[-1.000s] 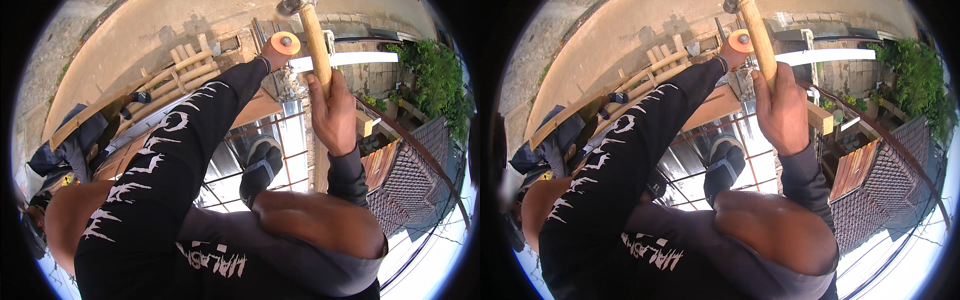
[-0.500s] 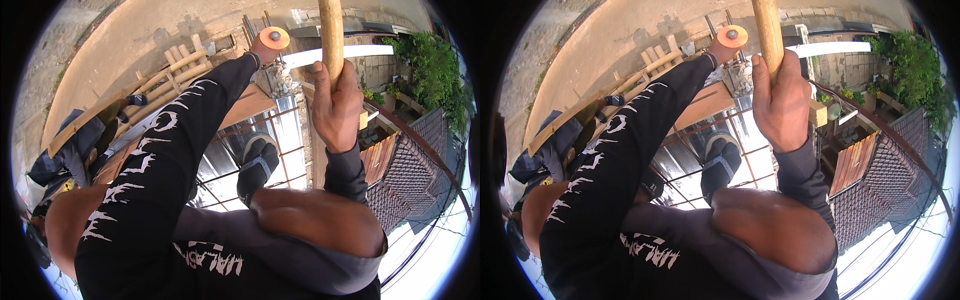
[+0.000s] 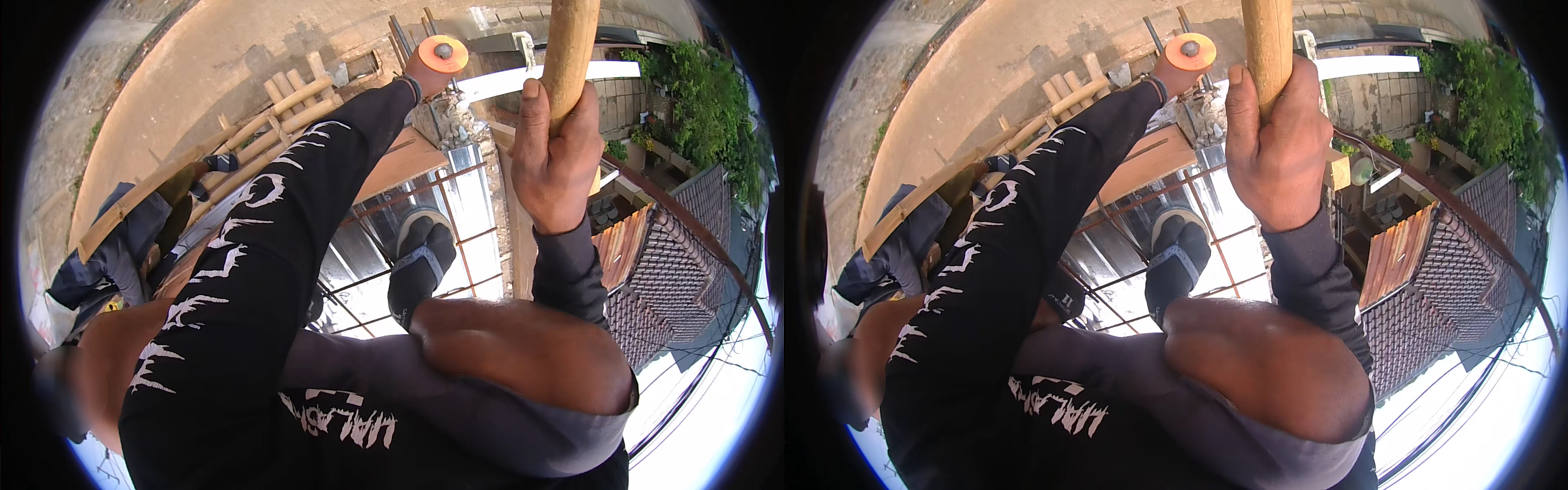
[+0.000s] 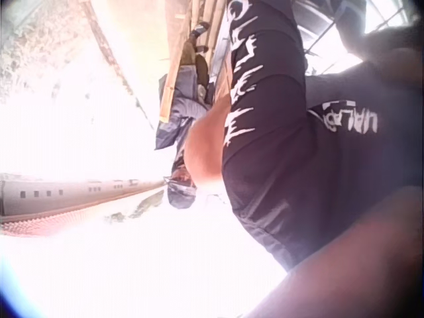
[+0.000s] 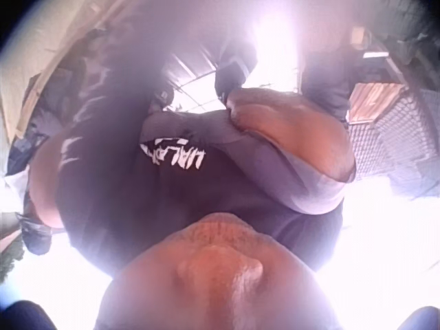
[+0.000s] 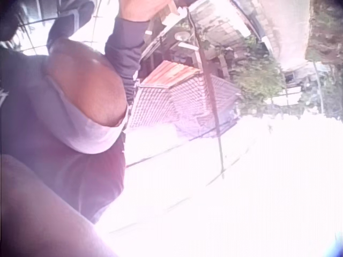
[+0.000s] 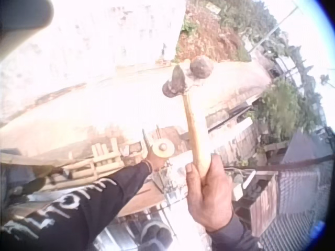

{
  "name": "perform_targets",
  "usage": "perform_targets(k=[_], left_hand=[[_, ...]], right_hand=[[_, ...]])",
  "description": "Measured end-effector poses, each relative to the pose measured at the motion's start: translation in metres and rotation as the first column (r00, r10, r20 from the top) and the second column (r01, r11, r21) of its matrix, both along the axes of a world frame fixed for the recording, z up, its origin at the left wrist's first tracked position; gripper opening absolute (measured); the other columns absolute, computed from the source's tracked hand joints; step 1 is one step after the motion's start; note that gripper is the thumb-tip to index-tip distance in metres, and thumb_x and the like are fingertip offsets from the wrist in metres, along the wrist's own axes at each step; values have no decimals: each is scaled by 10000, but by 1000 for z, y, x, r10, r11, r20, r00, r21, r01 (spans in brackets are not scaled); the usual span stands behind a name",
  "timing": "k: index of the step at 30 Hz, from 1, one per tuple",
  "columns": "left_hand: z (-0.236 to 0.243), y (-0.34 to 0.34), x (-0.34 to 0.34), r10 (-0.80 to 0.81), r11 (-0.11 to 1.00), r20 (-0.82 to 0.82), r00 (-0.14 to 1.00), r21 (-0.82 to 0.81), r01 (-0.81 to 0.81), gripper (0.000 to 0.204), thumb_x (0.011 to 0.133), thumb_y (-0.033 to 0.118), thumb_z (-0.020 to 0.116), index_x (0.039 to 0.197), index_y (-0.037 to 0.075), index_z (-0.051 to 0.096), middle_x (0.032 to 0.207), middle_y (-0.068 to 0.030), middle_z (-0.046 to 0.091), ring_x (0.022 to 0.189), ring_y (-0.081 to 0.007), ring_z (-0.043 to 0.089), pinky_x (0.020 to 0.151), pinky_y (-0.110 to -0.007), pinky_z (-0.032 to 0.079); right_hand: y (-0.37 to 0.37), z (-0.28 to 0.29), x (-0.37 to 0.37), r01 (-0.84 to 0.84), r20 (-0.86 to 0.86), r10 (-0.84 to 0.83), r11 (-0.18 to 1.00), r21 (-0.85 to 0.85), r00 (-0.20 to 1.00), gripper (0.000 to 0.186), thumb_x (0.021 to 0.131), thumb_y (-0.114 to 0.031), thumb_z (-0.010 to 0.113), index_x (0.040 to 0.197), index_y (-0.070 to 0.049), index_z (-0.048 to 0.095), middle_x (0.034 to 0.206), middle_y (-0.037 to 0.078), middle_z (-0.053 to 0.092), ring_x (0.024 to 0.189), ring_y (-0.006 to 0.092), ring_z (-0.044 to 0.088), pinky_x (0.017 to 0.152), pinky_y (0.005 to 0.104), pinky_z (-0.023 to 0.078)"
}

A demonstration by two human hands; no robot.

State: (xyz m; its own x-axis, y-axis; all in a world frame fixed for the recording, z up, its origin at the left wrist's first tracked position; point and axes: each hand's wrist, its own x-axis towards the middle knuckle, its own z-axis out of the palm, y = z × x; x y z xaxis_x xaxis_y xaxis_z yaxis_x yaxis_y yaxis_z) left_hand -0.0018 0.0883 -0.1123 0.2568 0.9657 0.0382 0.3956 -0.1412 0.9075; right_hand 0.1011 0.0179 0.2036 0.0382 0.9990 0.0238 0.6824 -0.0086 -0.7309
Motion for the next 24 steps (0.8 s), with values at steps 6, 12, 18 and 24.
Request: perform_targets(k=[6, 12, 18, 24], left_hand=[[-11, -6, -8, 75, 984, 311, 947, -178, -20, 297, 872, 192, 711, 1131, 75, 627, 988, -75, 702, 930, -238, 672, 849, -353, 527], [13, -1, 7, 21, 995, 90, 996, -99, -12, 268, 846, 171, 727, 1081, 65, 657, 1026, -84, 705, 964, -241, 672, 863, -352, 527], [8, 24, -15, 245, 959, 318, 916, -220, -180, 250, 878, 131, 742, 1103, 66, 655, 999, -26, 689, 878, -132, 662, 723, -287, 544], [1, 7, -10, 378, 863, 429, 820, -485, -144, 348, 878, 74, 748, 1201, 94, 619, 1016, 14, 665, 818, -84, 635, 652, -244, 531]], right_hand=[[-20, -58, 9, -110, 226, 211, 915, -389, 951, 269, 966, -191, 584, 977, 60, 487, 731, 340, 598, 778, 569, 590, 692, 579, 477], [-8, -18, 18, -38, -48, 24, 945, -324, 999, 281, 989, -215, 599, 949, 48, 508, 688, 245, 595, 622, 378, 639, 553, 434, 456], [-13, -10, 19, 81, -182, -159, 923, -376, 970, 310, 1003, -257, 599, 981, 48, 545, 651, 133, 568, 587, 168, 548, 549, 370, 438], [-19, -19, 16, 101, -237, -275, 823, -558, 932, 305, 1007, -266, 594, 993, 36, 553, 602, 49, 532, 510, 113, 514, 477, 312, 409]])
